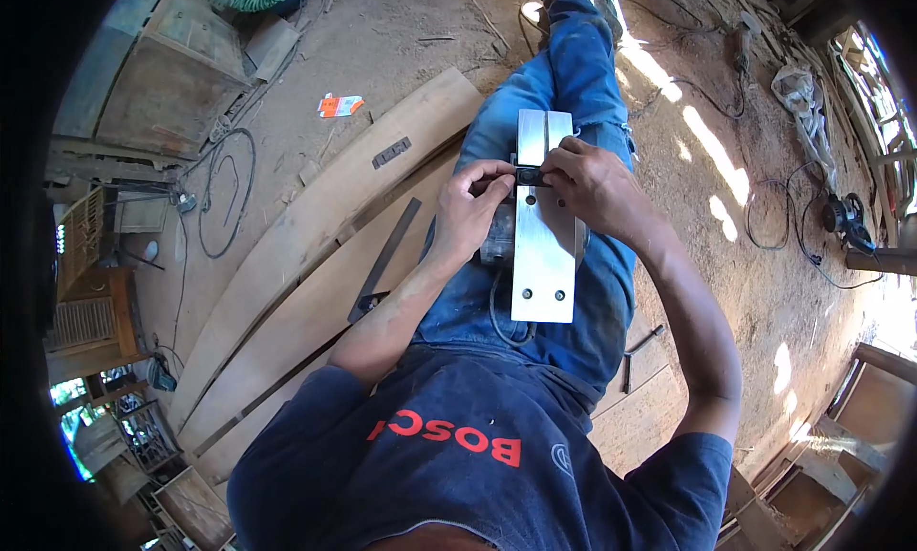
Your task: Adjusting the blade depth of a manual hand planer and checking it with a combination square.
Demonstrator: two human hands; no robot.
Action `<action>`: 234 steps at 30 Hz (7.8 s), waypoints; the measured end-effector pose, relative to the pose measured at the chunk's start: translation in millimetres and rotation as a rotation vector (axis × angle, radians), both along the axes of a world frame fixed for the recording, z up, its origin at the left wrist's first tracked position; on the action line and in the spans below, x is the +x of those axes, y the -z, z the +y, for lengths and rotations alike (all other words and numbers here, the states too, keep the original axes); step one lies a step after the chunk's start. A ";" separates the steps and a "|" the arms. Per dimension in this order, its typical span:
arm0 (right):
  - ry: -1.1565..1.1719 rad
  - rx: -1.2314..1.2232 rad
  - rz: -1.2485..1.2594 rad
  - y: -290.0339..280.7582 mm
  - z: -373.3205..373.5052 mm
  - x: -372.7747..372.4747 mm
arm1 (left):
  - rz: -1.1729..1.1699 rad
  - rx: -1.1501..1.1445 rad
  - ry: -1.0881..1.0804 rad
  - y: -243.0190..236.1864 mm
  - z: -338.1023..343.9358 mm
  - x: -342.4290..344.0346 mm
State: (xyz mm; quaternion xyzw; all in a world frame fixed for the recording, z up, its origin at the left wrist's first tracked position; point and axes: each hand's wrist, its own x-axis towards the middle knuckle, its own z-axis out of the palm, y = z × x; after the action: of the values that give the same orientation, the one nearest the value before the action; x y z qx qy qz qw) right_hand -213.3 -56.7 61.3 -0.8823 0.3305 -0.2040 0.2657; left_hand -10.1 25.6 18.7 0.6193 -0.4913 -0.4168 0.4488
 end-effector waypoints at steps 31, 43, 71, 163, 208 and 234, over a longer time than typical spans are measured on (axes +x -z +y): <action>-0.064 -0.288 0.290 -1.5 -8.4 7.8 | 0.086 0.000 0.018 0.1 -1.6 2.4; -0.083 -0.498 0.207 0.6 -3.4 7.2 | -0.048 -0.073 0.067 1.5 -7.7 8.9; 0.664 0.175 -0.275 31.6 -4.2 -43.1 | -0.657 -0.374 0.600 -34.7 -60.9 3.7; 0.293 -0.039 -0.054 17.9 30.1 16.5 | 0.099 0.002 -0.059 0.4 12.5 -7.8; 0.311 -0.272 -0.070 46.6 27.4 23.8 | -0.438 -0.445 0.416 -13.8 -49.2 14.0; 0.297 -0.251 -0.074 41.8 27.3 21.8 | -0.415 -0.299 0.460 -28.9 -56.9 15.5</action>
State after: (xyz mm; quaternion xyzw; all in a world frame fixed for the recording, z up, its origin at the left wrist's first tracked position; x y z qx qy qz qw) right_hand -191.5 -29.4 19.5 -0.8421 0.4189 -0.3128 0.1324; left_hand 5.5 -31.3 47.6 0.4911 -0.7545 -0.2957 0.3194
